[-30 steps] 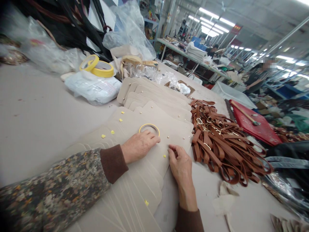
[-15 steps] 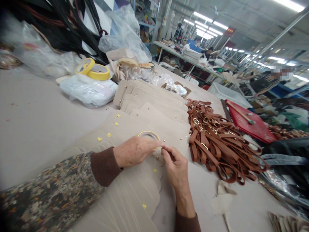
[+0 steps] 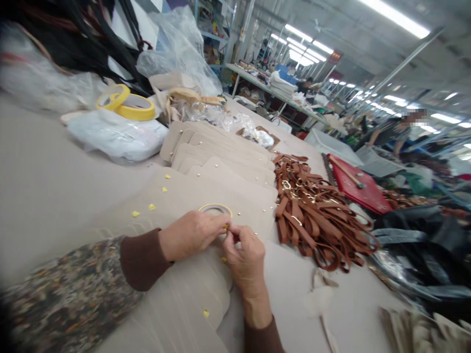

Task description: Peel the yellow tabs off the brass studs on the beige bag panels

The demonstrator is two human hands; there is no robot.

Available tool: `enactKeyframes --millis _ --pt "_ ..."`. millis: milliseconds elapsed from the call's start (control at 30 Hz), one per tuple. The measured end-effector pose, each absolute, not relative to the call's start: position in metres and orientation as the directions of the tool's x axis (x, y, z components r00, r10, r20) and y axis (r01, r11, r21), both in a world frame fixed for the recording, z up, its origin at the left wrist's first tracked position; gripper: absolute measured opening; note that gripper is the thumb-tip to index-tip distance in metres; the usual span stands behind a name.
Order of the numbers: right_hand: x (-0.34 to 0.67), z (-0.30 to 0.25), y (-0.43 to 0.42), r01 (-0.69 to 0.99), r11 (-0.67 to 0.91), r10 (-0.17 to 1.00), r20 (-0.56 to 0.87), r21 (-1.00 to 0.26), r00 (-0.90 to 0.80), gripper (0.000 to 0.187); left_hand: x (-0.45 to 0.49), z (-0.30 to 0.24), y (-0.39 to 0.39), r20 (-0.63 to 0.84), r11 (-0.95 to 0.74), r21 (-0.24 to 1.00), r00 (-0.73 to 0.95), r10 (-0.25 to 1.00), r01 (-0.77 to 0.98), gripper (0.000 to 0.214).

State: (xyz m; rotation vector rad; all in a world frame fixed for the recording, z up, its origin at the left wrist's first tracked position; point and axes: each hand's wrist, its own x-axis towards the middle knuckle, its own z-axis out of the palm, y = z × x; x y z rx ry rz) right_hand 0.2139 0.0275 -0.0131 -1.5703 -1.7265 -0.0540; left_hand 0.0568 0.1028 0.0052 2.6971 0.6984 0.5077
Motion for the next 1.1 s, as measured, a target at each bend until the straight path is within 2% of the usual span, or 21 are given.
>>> enactKeyframes --millis 133,200,267,367,433,500,600,700,800,967,1100 --pt "0.208 -0.015 0.029 0.852 0.212 0.805 0.58 -0.478 0.125 0.016 0.055 -0.002 0.106 0.298 -0.797 0.436 0.769 0.565 0.417 0.013" --pt "0.206 -0.015 0.03 0.836 0.174 0.817 0.55 -0.52 0.172 0.015 0.056 -0.007 0.108 0.321 -0.806 0.45 0.773 0.547 0.384 0.016" --pt "0.201 -0.013 0.032 0.732 0.093 0.847 0.44 -0.675 0.298 0.012 0.057 -0.01 0.11 0.356 -0.819 0.44 0.766 0.535 0.367 0.018" --pt "0.198 -0.009 0.036 0.389 -0.075 0.876 0.126 -0.918 0.465 0.015 0.059 -0.008 0.107 0.429 -0.844 0.398 0.741 0.517 0.358 0.022" --pt "0.202 -0.008 0.037 0.229 -0.157 0.859 -0.019 -0.961 0.511 0.02 0.061 -0.005 0.103 0.465 -0.862 0.372 0.735 0.493 0.343 0.025" --pt "0.214 -0.008 0.037 0.177 -0.199 0.837 -0.073 -0.964 0.543 0.022 0.062 -0.002 0.099 0.462 -0.868 0.352 0.742 0.486 0.349 0.024" --pt "0.235 -0.011 0.033 0.124 -0.259 0.872 -0.176 -0.958 0.456 0.027 0.063 0.001 0.098 0.346 -0.83 0.319 0.759 0.552 0.458 0.016" --pt "0.247 -0.015 0.031 0.17 -0.358 0.894 -0.284 -0.918 0.347 0.037 0.063 0.002 0.1 0.181 -0.801 0.261 0.788 0.588 0.538 0.012" --pt "0.245 -0.016 0.029 0.25 -0.382 0.906 -0.309 -0.889 0.288 0.039 0.063 0.003 0.102 0.1 -0.792 0.253 0.8 0.592 0.555 0.011" --pt "0.24 -0.02 0.027 0.424 -0.357 0.927 -0.262 -0.832 0.267 0.039 0.064 0.002 0.101 0.089 -0.787 0.278 0.801 0.592 0.551 0.015" --pt "0.238 -0.022 0.028 0.595 -0.315 0.947 -0.201 -0.74 0.251 0.035 0.065 0.001 0.102 0.096 -0.791 0.276 0.804 0.587 0.546 0.015"
